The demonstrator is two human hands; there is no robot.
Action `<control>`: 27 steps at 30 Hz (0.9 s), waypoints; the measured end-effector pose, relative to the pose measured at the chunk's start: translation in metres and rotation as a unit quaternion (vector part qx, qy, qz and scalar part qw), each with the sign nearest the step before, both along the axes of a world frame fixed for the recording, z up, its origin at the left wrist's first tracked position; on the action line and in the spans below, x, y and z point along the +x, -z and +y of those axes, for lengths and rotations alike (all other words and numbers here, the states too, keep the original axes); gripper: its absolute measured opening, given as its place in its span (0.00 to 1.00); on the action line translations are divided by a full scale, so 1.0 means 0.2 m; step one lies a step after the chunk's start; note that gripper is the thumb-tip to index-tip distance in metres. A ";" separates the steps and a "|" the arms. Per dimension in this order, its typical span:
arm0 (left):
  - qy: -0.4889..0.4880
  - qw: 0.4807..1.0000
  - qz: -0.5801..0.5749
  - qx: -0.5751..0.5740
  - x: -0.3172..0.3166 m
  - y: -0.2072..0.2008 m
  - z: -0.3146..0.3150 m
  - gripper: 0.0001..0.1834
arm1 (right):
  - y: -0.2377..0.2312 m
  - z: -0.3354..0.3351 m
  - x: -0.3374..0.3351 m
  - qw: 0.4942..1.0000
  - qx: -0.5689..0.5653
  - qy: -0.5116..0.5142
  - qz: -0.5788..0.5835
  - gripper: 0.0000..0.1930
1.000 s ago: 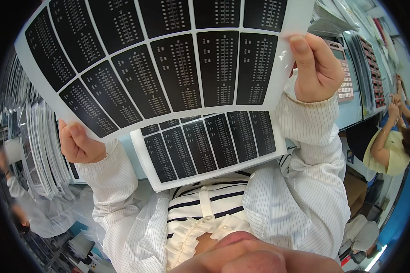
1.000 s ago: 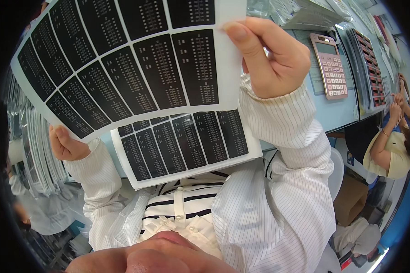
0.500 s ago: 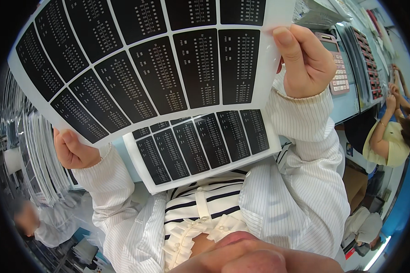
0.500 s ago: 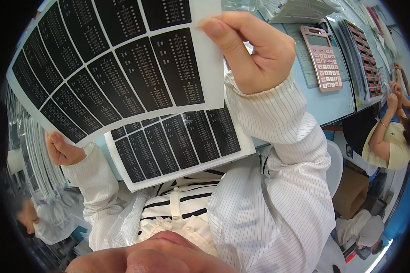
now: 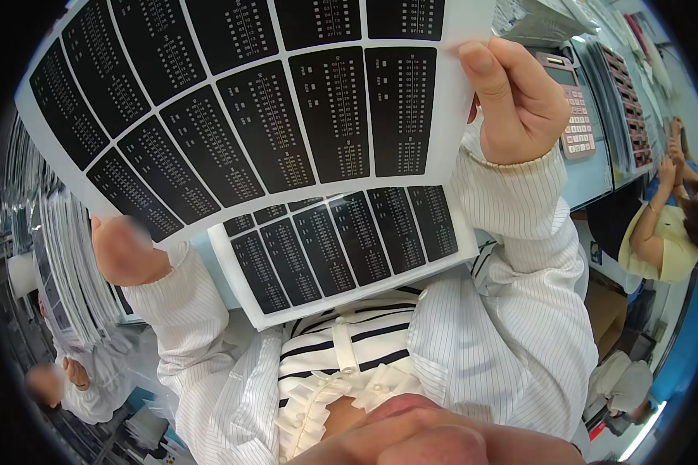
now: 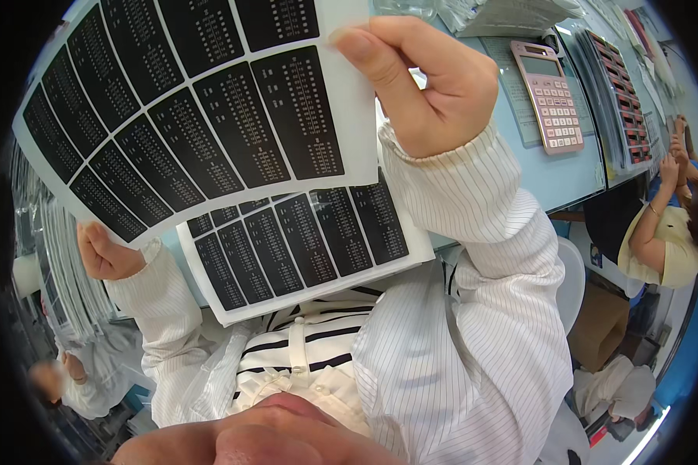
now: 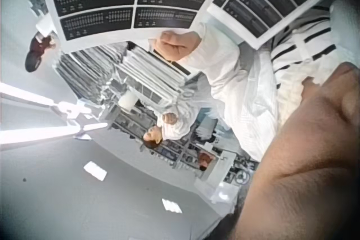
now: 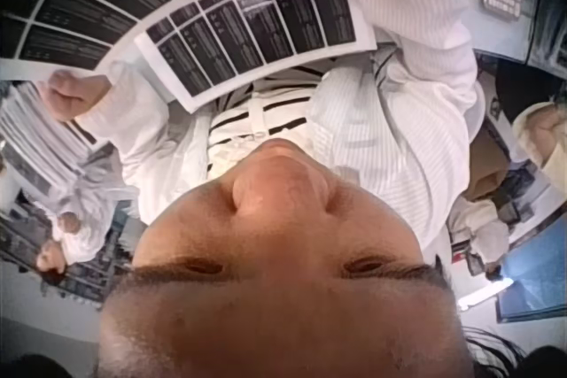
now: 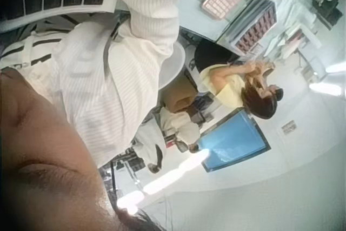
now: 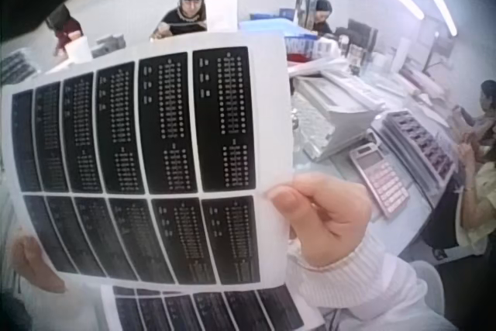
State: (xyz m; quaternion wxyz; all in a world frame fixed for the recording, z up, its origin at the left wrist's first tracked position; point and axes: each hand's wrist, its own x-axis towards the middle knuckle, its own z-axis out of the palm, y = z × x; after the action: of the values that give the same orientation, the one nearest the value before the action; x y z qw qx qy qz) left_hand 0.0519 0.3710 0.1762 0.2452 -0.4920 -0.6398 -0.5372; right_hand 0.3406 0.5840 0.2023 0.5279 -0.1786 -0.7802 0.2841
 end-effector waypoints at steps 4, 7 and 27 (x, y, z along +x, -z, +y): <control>-0.004 1.000 -0.015 -0.001 0.01 0.00 0.00 0.19 | 0.01 0.00 0.00 1.000 0.007 0.004 -0.005 0.10; -0.010 1.000 -0.012 -0.007 0.01 0.00 0.00 0.19 | 0.01 0.00 0.00 1.000 -0.007 0.006 -0.003 0.10; -0.006 1.000 -0.017 -0.002 0.01 0.00 -0.01 0.19 | -0.01 0.00 0.01 1.000 -0.008 0.003 -0.015 0.08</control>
State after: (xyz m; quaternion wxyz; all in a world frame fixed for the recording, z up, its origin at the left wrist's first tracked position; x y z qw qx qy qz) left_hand 0.0539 0.3693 0.1757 0.2364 -0.4798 -0.6477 -0.5425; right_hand 0.3422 0.5847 0.2033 0.5154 -0.1900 -0.7852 0.2858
